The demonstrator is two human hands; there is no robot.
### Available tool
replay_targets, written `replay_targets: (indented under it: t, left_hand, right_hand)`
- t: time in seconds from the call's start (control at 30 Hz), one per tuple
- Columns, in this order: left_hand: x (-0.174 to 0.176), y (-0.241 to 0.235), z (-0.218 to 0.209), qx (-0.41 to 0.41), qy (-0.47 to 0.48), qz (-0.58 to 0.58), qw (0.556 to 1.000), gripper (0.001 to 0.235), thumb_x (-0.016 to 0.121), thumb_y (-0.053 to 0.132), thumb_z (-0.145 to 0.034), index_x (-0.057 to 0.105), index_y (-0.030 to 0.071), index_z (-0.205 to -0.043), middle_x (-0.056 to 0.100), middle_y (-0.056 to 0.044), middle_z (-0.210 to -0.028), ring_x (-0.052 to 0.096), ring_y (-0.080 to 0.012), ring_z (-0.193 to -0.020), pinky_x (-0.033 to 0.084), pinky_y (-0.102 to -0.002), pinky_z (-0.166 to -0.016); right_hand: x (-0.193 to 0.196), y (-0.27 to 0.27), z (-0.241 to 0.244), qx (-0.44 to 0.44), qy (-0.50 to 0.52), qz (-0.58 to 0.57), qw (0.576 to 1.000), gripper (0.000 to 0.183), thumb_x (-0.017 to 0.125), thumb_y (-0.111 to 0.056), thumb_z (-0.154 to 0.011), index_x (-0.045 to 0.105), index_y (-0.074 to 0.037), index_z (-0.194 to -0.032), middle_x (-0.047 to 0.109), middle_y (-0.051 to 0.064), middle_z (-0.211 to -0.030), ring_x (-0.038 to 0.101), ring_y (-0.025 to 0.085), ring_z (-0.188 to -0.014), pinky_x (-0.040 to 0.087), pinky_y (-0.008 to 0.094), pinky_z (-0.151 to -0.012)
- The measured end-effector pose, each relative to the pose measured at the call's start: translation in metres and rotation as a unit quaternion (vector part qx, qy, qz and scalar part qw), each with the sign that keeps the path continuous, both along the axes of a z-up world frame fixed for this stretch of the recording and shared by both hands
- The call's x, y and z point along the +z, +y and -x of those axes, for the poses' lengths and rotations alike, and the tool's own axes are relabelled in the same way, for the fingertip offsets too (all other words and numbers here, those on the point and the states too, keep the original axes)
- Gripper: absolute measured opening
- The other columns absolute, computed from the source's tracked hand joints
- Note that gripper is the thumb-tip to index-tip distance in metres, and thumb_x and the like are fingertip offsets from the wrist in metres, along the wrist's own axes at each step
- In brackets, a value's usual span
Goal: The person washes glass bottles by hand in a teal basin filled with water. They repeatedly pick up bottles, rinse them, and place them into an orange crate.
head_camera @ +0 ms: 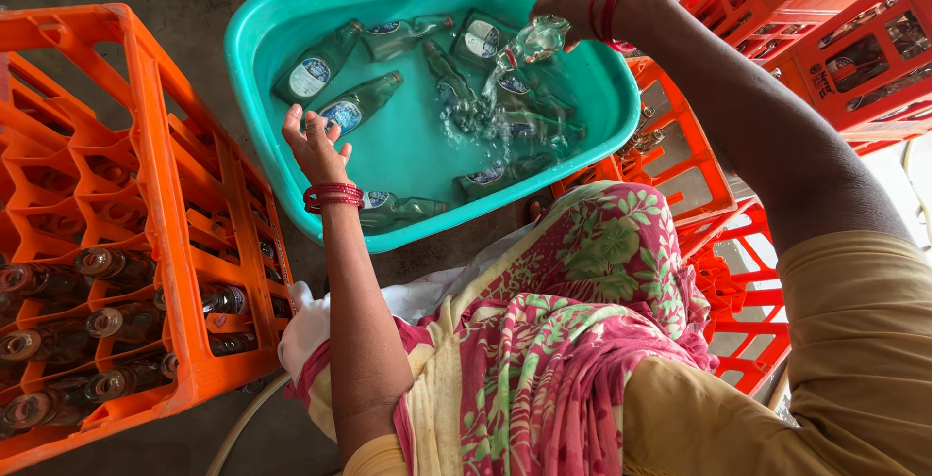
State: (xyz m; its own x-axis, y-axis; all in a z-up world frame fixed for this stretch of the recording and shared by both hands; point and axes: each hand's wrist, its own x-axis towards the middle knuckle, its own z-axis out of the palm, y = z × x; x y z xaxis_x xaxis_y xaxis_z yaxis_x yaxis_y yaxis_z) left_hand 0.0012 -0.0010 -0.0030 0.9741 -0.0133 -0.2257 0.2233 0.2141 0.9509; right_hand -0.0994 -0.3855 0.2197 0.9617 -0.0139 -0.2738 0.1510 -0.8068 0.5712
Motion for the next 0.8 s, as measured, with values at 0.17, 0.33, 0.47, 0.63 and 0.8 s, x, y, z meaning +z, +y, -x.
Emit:
replay_targets:
  t: [0.17,0.33,0.47,0.63,0.8]
  left_hand:
    - [0.000,0.001,-0.001,0.001,0.006,0.004,1.000,0.065,0.049,0.061,-0.095,0.038,0.024,-0.147,0.055,-0.013,-0.139,0.067,-0.0291,-0.120,0.061,-0.045,-0.085]
    - [0.002,0.001,0.000,-0.001,0.011,0.003,1.000,0.062,0.049,0.056,-0.096,0.038,0.024,-0.148,0.055,-0.013,-0.137,0.067,-0.0281,-0.120,0.061,-0.045,-0.086]
    - [0.004,0.000,0.000,-0.002,0.012,0.006,1.000,0.062,0.049,0.055,-0.096,0.038,0.024,-0.148,0.055,-0.013,-0.137,0.067,-0.0286,-0.120,0.061,-0.045,-0.087]
    - [0.005,-0.001,0.002,-0.002,0.004,-0.010,1.000,0.063,0.048,0.057,-0.096,0.037,0.024,-0.148,0.054,-0.014,-0.138,0.067,-0.0290,-0.120,0.062,-0.046,-0.088]
    - [0.007,0.000,0.001,-0.003,0.011,0.005,1.000,0.063,0.049,0.057,-0.096,0.037,0.024,-0.148,0.053,-0.013,-0.139,0.066,-0.0281,-0.120,0.061,-0.045,-0.086]
  right_hand:
    - [0.006,-0.005,-0.002,0.030,-0.010,0.029,0.999,0.080,0.089,-0.050,-0.069,0.060,-0.037,-0.142,0.073,0.000,-0.119,0.066,0.027,-0.116,0.052,0.046,-0.097]
    - [0.007,-0.009,-0.003,0.056,-0.029,0.016,0.998,0.082,0.090,-0.040,-0.068,0.061,-0.032,-0.144,0.073,0.001,-0.117,0.069,0.025,-0.110,0.055,0.042,-0.091]
    - [0.015,-0.003,0.000,0.050,-0.032,0.001,0.998,0.075,0.090,-0.034,-0.071,0.065,-0.031,-0.142,0.074,0.001,-0.116,0.071,0.021,-0.105,0.059,0.037,-0.086]
    - [0.030,0.011,0.005,0.016,-0.029,0.016,0.999,0.072,0.087,-0.031,-0.076,0.063,-0.032,-0.144,0.076,0.001,-0.111,0.075,0.021,-0.094,0.062,0.036,-0.072]
    - [0.034,0.015,0.001,-0.010,-0.030,0.015,0.999,0.075,0.087,-0.025,-0.076,0.060,-0.029,-0.146,0.076,0.003,-0.115,0.075,0.024,-0.092,0.062,0.036,-0.067]
